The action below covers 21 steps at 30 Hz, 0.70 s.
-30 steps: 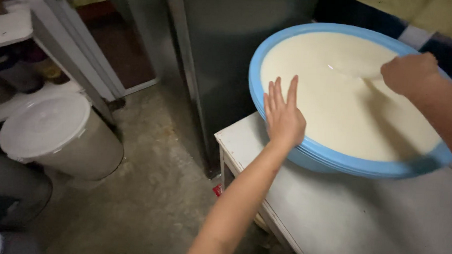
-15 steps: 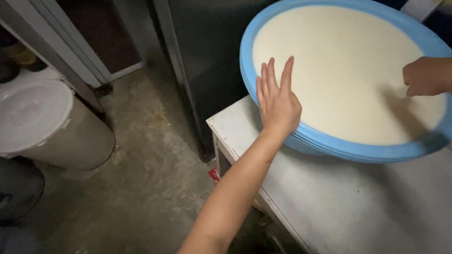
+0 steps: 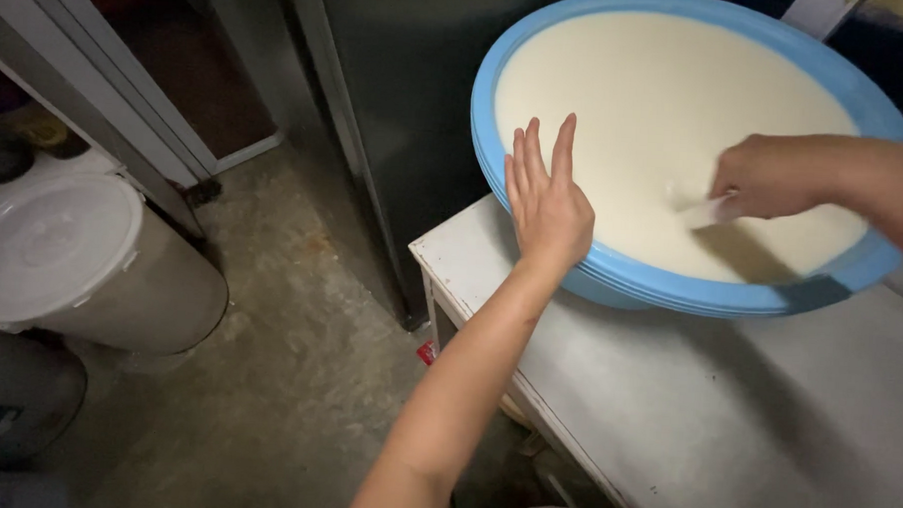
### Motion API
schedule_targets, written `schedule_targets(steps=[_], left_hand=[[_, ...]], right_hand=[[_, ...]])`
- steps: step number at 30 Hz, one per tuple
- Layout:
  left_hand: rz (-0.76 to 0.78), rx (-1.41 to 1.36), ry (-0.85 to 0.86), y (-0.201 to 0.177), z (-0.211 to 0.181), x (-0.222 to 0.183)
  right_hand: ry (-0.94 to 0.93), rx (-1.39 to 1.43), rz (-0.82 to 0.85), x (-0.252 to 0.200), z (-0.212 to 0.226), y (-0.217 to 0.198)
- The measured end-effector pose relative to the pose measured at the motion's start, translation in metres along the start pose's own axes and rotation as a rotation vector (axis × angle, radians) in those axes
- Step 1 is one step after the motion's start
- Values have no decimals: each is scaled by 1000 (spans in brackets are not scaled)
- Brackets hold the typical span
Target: Stirring a white liquid in a large blue basin using a ladle and hand mixing.
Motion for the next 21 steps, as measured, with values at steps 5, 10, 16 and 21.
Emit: schedule_targets(steps=[5,10,16,21], left_hand=[[-50,-15,18,2,1,-2],[-1,-95,3,-2,1,-3],[43,-119,-10,-5,1,-3],[46,-114,-15,-8,0,-2]], right_hand=[[-73,189,-165,22,40,-18],[-155,180,-309,105,56,-23],[-51,-16,-472,197,44,-26],[34,-121,-593,226,13,-30]])
Point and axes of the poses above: each hand's wrist, its own x-axis towards the middle knuckle, its own y-axis out of the palm, z = x × y, the point moved 3 cm from there along x, towards the middle knuckle, and after that the axes turned 7 degrees about y, right-handed, at the moved point
